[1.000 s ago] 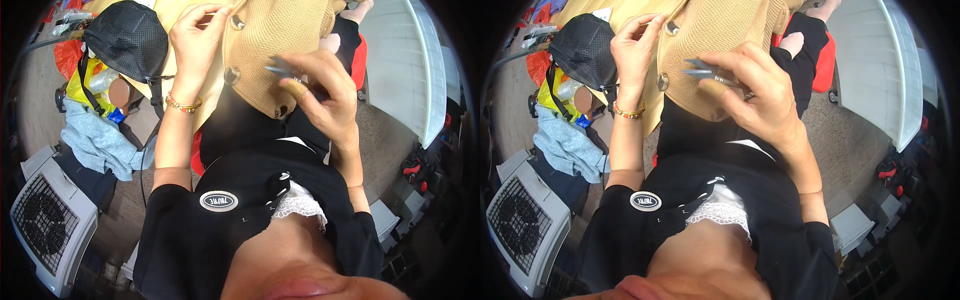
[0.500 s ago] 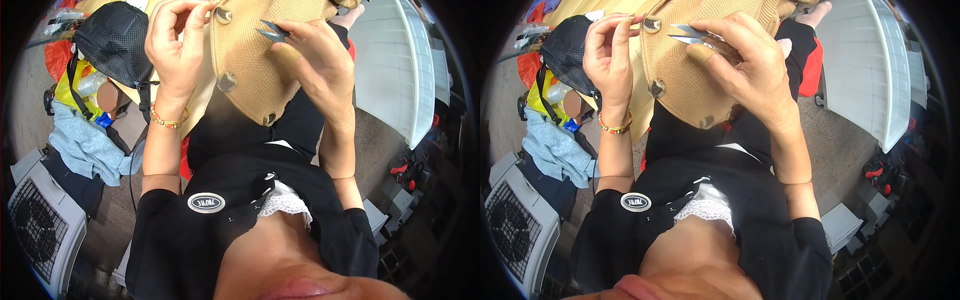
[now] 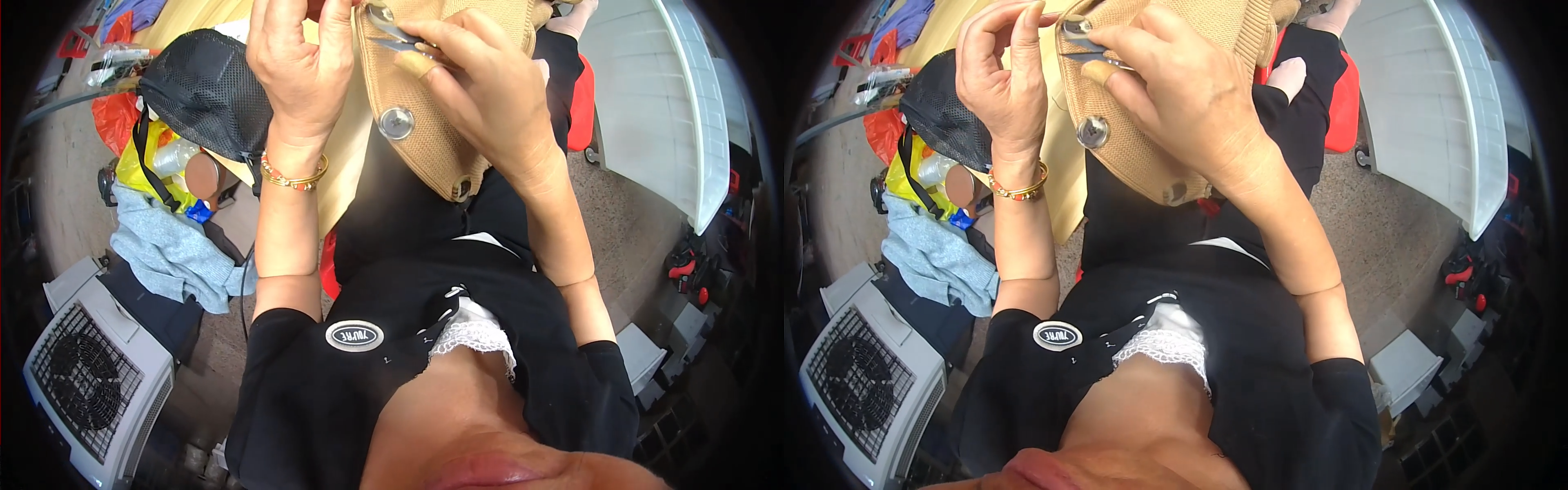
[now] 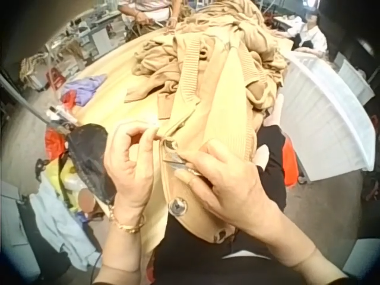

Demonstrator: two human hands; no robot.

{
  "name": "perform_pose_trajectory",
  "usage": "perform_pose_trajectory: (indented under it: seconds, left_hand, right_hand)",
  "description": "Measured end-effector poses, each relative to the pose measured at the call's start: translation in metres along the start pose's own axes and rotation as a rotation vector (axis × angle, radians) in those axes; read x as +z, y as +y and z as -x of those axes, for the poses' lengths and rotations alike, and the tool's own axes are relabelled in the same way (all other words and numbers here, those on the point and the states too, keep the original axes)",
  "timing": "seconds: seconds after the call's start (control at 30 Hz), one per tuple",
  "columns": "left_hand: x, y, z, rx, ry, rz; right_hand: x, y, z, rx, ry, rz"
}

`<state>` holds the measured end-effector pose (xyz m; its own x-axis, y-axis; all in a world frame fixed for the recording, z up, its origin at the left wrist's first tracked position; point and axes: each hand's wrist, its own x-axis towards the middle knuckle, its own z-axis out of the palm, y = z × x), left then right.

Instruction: Trimming excess threads from sweaters using snips.

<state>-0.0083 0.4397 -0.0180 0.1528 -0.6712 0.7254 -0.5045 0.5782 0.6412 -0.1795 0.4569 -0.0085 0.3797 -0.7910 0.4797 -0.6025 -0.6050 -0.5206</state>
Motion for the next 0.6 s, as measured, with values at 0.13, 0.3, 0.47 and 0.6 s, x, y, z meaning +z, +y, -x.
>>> perform_pose_trajectory:
  seconds: [0.13, 0.3, 0.47, 0.6]
  left_hand:
    - [0.004, -0.004, -0.006, 0.033, -0.05, -0.038]
    - [0.015, -0.013, -0.013, 0.002, -0.125, 0.172]
    - [0.019, -0.022, -0.016, 0.023, -0.146, 0.177]
    - [0.022, -0.02, -0.017, -0.012, -0.145, 0.22]
  right_hand:
    - [0.005, 0.004, 0.006, 0.029, 0.047, -0.011]
    - [0.006, 0.002, 0.005, 0.025, 0.059, 0.101]
    - [0.009, 0.004, 0.003, 0.052, 0.101, 0.109]
    - [0.011, 0.006, 0.003, 0.096, 0.144, 0.085]
